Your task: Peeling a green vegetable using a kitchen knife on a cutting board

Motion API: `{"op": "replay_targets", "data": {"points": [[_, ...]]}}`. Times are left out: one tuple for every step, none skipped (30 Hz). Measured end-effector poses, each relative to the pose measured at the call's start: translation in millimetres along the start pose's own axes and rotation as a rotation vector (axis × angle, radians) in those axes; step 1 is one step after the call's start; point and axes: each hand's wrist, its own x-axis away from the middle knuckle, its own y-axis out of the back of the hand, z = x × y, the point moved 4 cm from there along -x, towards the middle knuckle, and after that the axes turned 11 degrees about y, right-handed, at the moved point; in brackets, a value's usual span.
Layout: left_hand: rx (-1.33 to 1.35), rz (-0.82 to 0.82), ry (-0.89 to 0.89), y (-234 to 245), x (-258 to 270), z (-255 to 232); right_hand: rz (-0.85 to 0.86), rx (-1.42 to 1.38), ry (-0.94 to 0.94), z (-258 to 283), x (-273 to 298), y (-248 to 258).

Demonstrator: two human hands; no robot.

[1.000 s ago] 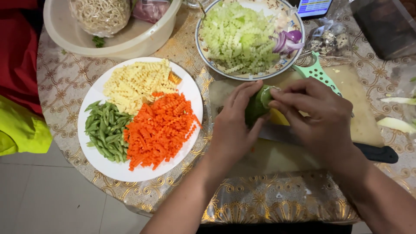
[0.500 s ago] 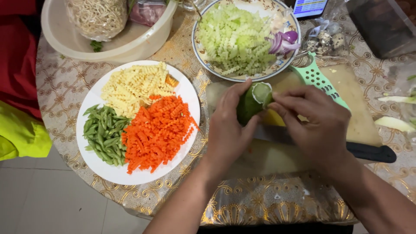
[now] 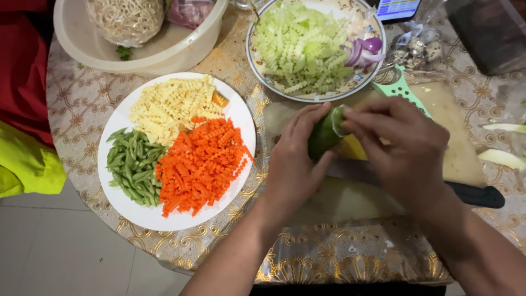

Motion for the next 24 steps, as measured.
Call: {"op": "replay_targets", "data": {"points": [[0.001,0.003,-0.004,-0.7,-0.5,0.4,-0.002,0.004,-0.001,-2.4,3.7,1.1],[0.015,-0.021,-0.012,0.2,-1.1,0.3,0.019,0.039,-0.042,-6.2,7.3,1.6],[0.028,-0.052,-0.019,2.2,-2.2,0.4,0.041,0.07,-0.078,-10.3,9.5,1.5],[0.028,-0.055,-0.022,3.0,-2.6,-0.4,0.039,0.071,-0.074,-7.7,7.8,0.7],[0.028,-0.01,0.007,1.9,-2.2,-0.1,0.022,0.001,-0.066,-4.3,7.0,0.0],[0.028,0.036,0.037,0.5,-2.0,-0.3,0.004,-0.07,-0.057,-1.0,6.1,-0.2],[0.028,0.041,0.03,0.3,-2.5,-1.5,-0.001,-0.063,-0.059,-4.1,5.0,-0.7],[0.023,0.038,0.043,0.5,-3.2,-2.3,-0.019,-0.034,-0.051,-6.6,3.7,0.0],[0.017,0.034,0.057,1.0,-2.8,-3.3,-0.036,-0.006,-0.043,-8.3,2.6,0.8],[0.018,0.039,0.051,1.3,-4.0,-3.2,-0.04,0.0,-0.045,-8.3,3.9,2.1],[0.007,0.045,0.053,1.1,-3.7,-2.6,-0.034,-0.02,-0.087,-9.6,6.0,2.7],[-0.004,0.052,0.055,1.2,-3.3,-1.7,-0.027,-0.04,-0.129,-10.7,8.3,2.9],[-0.002,0.05,0.054,2.4,-3.4,-3.1,-0.025,-0.039,-0.126,-10.9,9.1,3.0],[0.013,0.07,0.053,2.9,-3.3,-4.6,-0.03,-0.07,-0.126,-11.0,10.0,3.0],[0.025,0.09,0.051,4.3,-3.4,-5.9,-0.037,-0.103,-0.124,-11.0,10.3,2.4],[0.025,0.086,0.05,3.7,-3.5,-6.0,-0.037,-0.104,-0.12,-10.8,8.4,1.9],[-0.003,0.05,0.064,4.2,-4.3,-5.1,-0.104,-0.131,-0.149,-12.3,6.8,3.6],[-0.031,0.013,0.078,4.8,-5.3,-4.0,-0.17,-0.158,-0.178,-14.0,5.4,4.9],[-0.029,0.007,0.074,6.3,-5.8,-4.8,-0.17,-0.156,-0.171,-13.9,6.7,5.6],[-0.007,0.027,0.089,6.9,-6.4,-4.2,-0.167,-0.13,-0.149,-13.3,8.0,6.0],[0.013,0.043,0.109,7.9,-5.8,-3.0,-0.161,-0.109,-0.127,-12.6,9.6,5.5],[0.014,0.034,0.111,7.7,-6.5,-2.1,-0.158,-0.114,-0.12,-11.7,7.6,4.4],[-0.012,0.035,0.108,7.2,-6.5,-1.0,-0.159,-0.142,-0.12,-10.6,6.5,3.0],[-0.039,0.036,0.105,6.2,-6.6,0.3,-0.16,-0.17,-0.121,-9.9,5.6,1.4]]}}
